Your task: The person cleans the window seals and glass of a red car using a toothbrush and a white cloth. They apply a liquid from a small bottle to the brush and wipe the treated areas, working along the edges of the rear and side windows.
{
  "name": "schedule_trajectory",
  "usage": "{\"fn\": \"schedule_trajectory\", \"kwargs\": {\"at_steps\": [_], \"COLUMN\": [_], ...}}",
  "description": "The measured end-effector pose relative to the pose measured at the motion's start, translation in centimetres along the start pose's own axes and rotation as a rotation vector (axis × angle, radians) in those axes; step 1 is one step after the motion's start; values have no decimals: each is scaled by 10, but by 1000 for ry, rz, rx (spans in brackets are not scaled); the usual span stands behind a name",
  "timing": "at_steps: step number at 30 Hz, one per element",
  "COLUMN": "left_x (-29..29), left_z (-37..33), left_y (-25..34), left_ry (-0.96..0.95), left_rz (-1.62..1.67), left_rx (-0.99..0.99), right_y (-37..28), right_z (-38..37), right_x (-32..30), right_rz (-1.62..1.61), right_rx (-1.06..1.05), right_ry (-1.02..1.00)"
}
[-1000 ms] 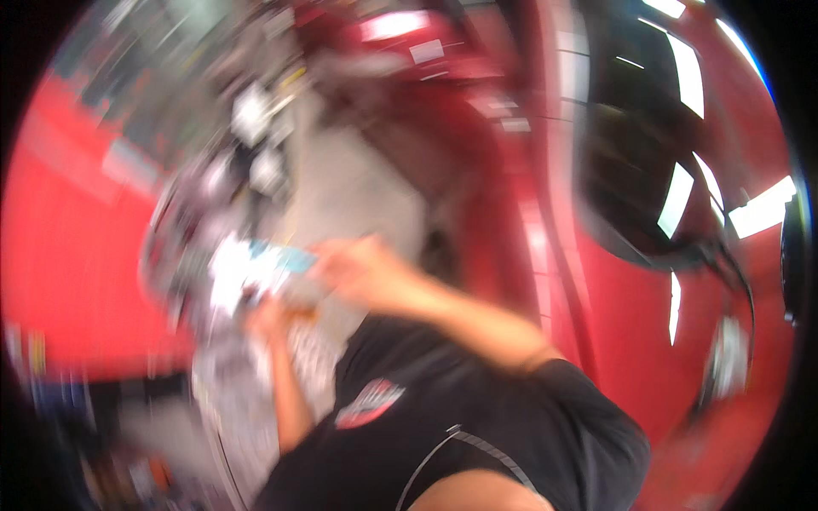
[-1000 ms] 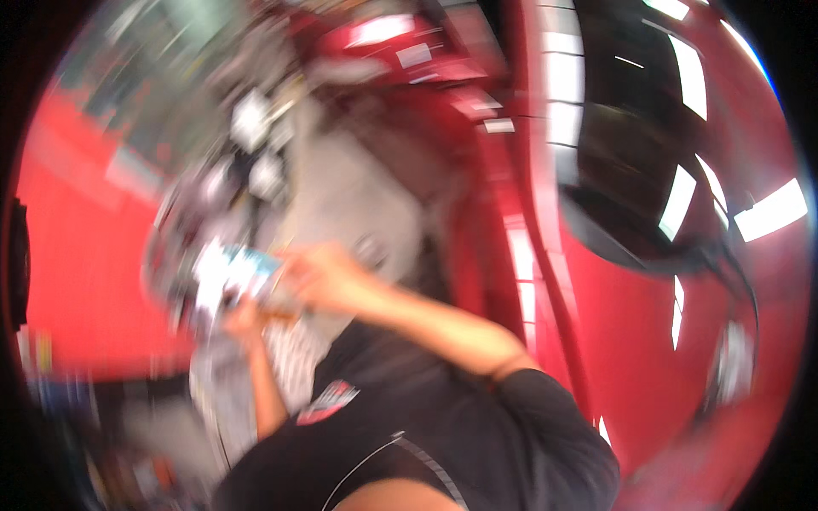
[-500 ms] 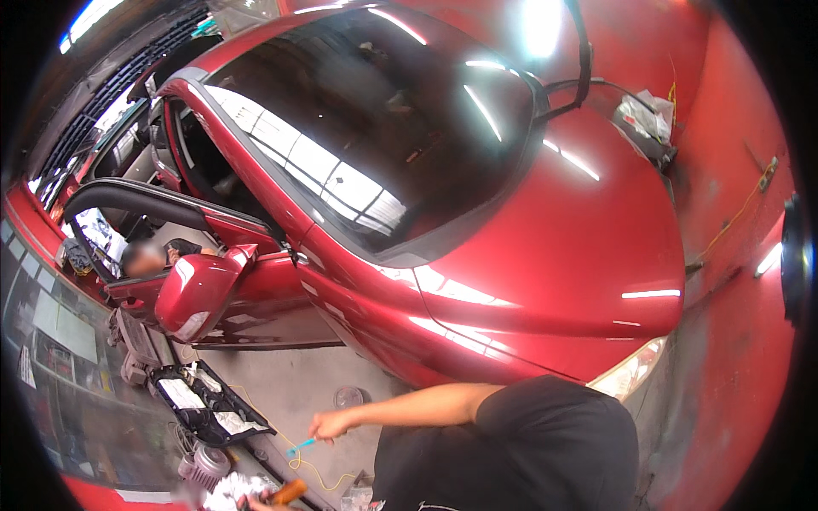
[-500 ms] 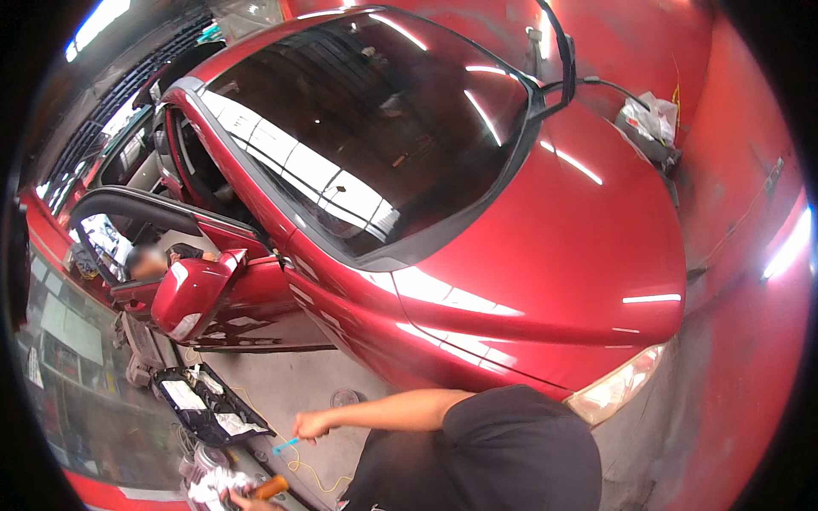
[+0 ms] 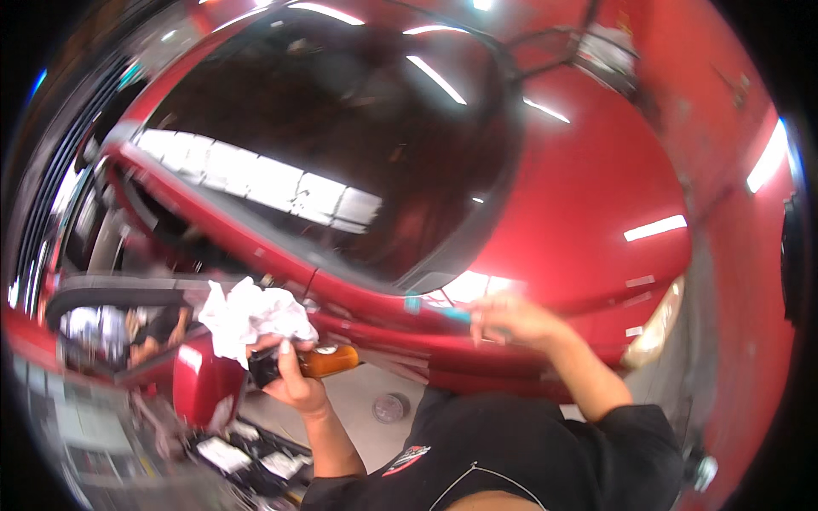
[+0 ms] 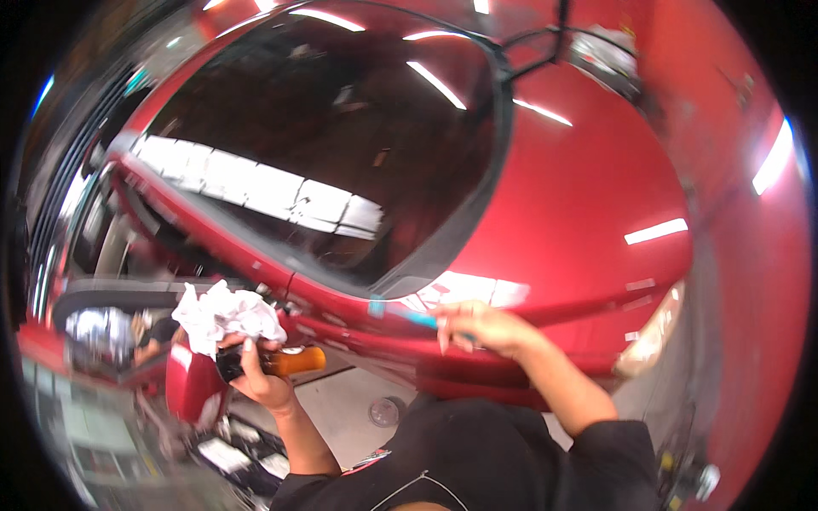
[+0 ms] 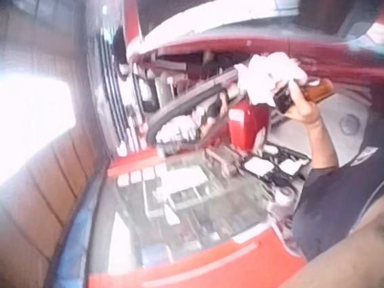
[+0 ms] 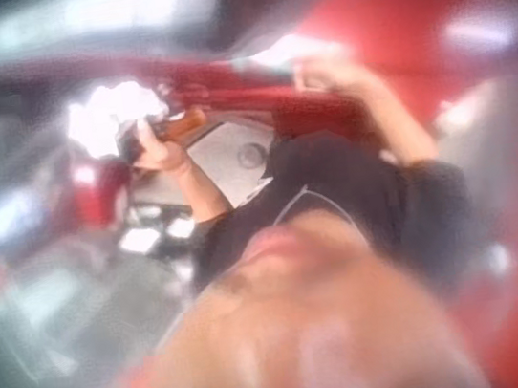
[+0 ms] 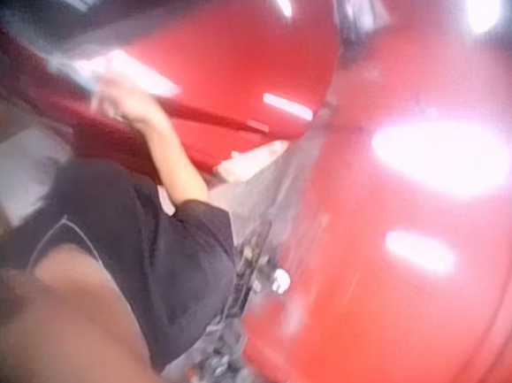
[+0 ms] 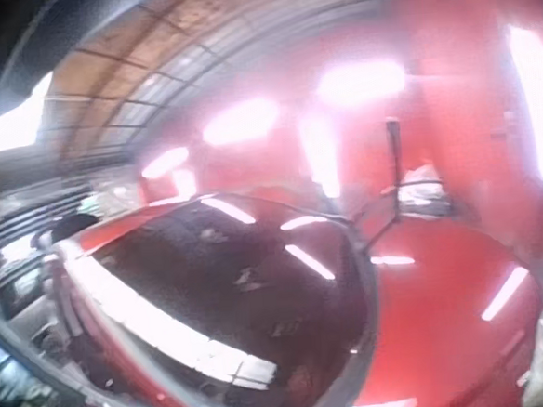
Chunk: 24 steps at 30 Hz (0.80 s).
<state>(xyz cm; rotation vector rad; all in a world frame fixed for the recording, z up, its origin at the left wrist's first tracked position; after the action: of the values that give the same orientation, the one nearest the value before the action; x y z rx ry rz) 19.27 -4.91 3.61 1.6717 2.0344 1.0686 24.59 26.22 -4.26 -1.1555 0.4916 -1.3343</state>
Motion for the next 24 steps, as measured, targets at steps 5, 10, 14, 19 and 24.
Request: {"fn": "schedule_trajectory", "kwargs": {"at_steps": [5, 10, 14, 19, 24], "left_x": [46, 101, 107, 96, 68], "left_z": [-74, -121, -139, -146, -156], "left_y": [-52, -100, -133, -151, -176], "left_ry": [-111, -223, -258, -147, 100], "left_rz": [150, 179, 203, 128, 127], "left_rx": [-19, 1, -82, -102, -239], "right_y": [-59, -105, -138, -174, -212], "right_z": [-24, -79, -140, -200, -244], "right_x": [-59, -147, -225, -308, -381], "right_rz": [-108, 18, 275, 572, 617], "right_rx": [-398, -531, -426, -313, -178], "right_ry": [658, 1152, 1411, 1680, 1686]}}
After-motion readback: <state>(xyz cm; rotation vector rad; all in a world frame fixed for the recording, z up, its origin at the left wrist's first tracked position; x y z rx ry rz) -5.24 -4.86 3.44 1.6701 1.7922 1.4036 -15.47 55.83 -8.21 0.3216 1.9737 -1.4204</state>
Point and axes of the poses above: each hand's wrist, its own z-axis away from the middle knuckle, its own x-axis out of the palm, y = z × x, the point moved 2 cm from there along -z, towards the middle knuckle, and after that the axes turned 10 degrees about x, right-handed, at the moved point
